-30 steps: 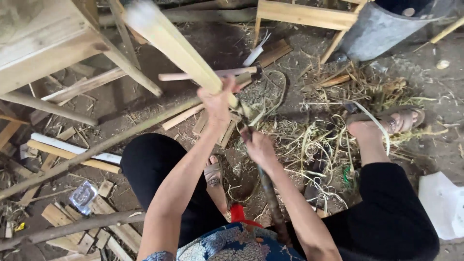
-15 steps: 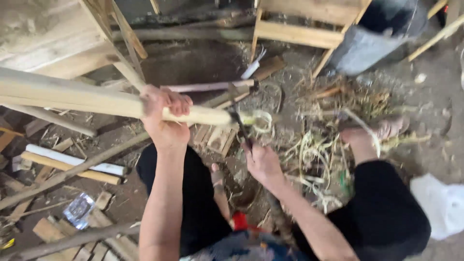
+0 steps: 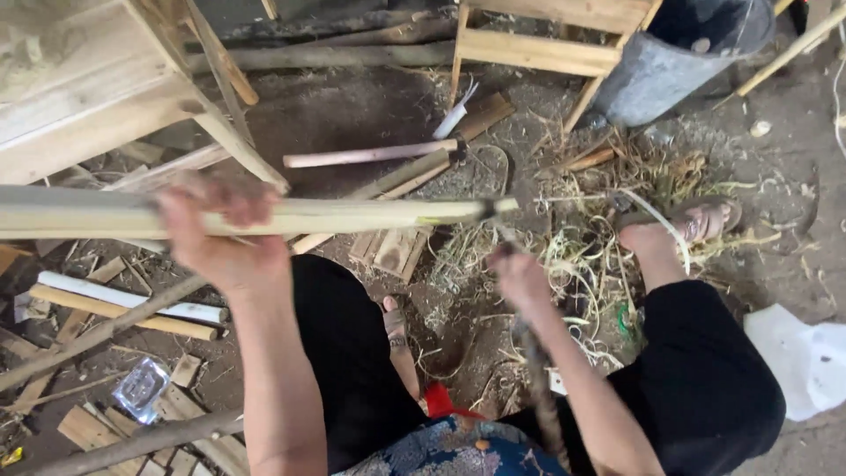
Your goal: Shaving the outer layer of a wooden stick using a hand tool while sitting on the floor.
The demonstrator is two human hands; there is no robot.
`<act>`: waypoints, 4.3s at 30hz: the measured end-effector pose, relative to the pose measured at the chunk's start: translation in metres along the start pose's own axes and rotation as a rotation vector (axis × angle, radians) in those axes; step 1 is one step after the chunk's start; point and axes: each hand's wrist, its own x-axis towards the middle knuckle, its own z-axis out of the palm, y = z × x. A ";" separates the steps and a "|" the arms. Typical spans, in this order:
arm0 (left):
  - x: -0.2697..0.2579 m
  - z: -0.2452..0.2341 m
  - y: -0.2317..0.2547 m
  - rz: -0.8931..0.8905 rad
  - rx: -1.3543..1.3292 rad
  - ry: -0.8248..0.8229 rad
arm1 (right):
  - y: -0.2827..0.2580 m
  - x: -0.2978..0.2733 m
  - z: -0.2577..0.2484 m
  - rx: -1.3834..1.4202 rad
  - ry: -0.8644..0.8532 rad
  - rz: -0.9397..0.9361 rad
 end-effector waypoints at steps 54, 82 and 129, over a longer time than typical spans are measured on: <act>0.006 0.018 0.009 -0.127 -0.311 0.717 | 0.164 0.075 -0.017 0.089 0.128 0.440; -0.007 0.026 -0.016 -0.205 -0.066 0.744 | -0.064 -0.004 0.015 -0.110 0.107 -0.395; -0.006 0.006 -0.019 -0.322 -0.102 0.907 | -0.048 0.009 0.034 -0.260 0.062 -0.326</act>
